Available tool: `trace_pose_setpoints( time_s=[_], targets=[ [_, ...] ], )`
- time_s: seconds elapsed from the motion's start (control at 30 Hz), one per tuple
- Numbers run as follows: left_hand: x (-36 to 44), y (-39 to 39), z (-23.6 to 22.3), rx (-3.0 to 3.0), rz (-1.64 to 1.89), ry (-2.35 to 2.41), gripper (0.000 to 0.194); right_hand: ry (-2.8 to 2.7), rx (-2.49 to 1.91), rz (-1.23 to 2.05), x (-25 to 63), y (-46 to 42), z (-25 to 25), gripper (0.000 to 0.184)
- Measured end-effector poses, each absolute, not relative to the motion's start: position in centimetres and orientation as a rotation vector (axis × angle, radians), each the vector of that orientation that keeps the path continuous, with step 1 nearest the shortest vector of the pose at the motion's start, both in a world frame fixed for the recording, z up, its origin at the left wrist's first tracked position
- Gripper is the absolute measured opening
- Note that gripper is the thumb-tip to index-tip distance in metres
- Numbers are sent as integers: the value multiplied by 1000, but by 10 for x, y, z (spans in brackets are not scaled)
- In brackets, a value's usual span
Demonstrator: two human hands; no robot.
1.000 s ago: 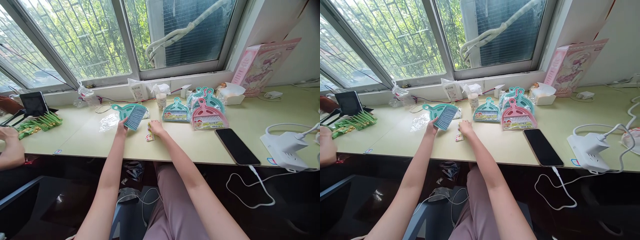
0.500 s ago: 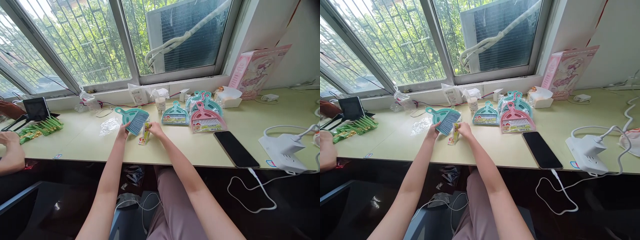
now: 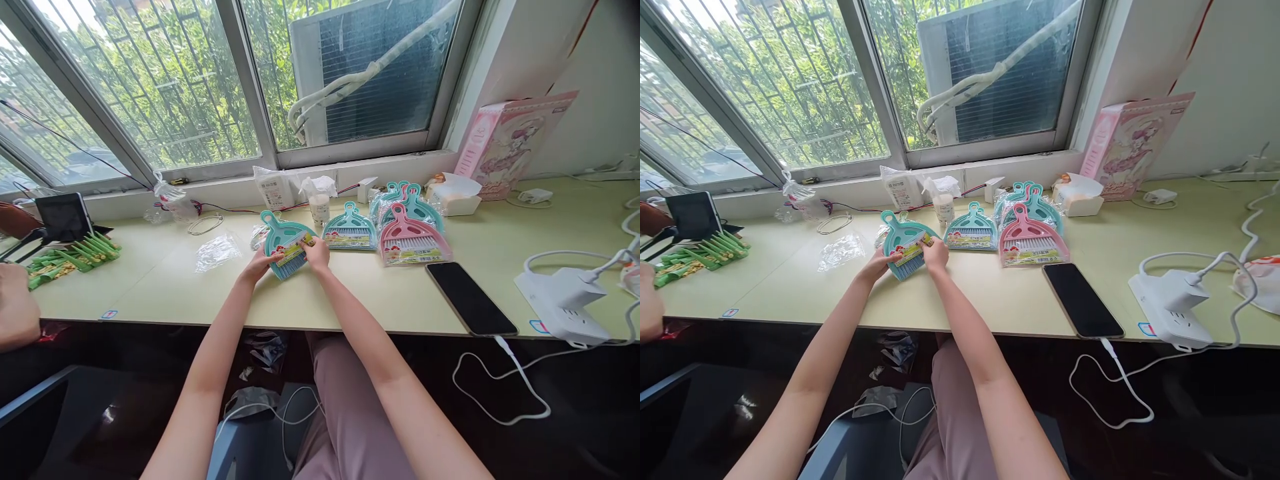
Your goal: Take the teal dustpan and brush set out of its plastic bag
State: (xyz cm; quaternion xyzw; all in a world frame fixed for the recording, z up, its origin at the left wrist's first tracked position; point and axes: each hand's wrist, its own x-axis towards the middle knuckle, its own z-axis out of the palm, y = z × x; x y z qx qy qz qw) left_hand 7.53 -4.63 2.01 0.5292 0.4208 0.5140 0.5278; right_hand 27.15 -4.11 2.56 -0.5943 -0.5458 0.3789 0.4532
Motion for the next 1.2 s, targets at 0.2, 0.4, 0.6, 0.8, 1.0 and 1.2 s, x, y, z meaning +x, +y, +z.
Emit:
trace_pose_setpoints(
  time_s=[0.2,0.4,0.6,0.8,1.0,1.2],
  targets=[
    [71,-43,20,1237,1320,1024,75,-1322,-1470,793,267,-45,26,38],
    [66,-42,23,1177,1442,949,84,-936,-1259,980,262,-45,27,63],
    [67,-47,27,1244,1334,923,87,-851,-942,1540,253,-42,24,21],
    [63,-45,23,1214,1221,980,55,-745,-980,1489,259,-39,22,17],
    [61,-45,22,1292,1182,1009,63,-783,-979,1472,261,-39,19,12],
    [65,-45,22,1333,1128,1043,70,-759,-983,1409,261,-32,12,19]
  ],
)
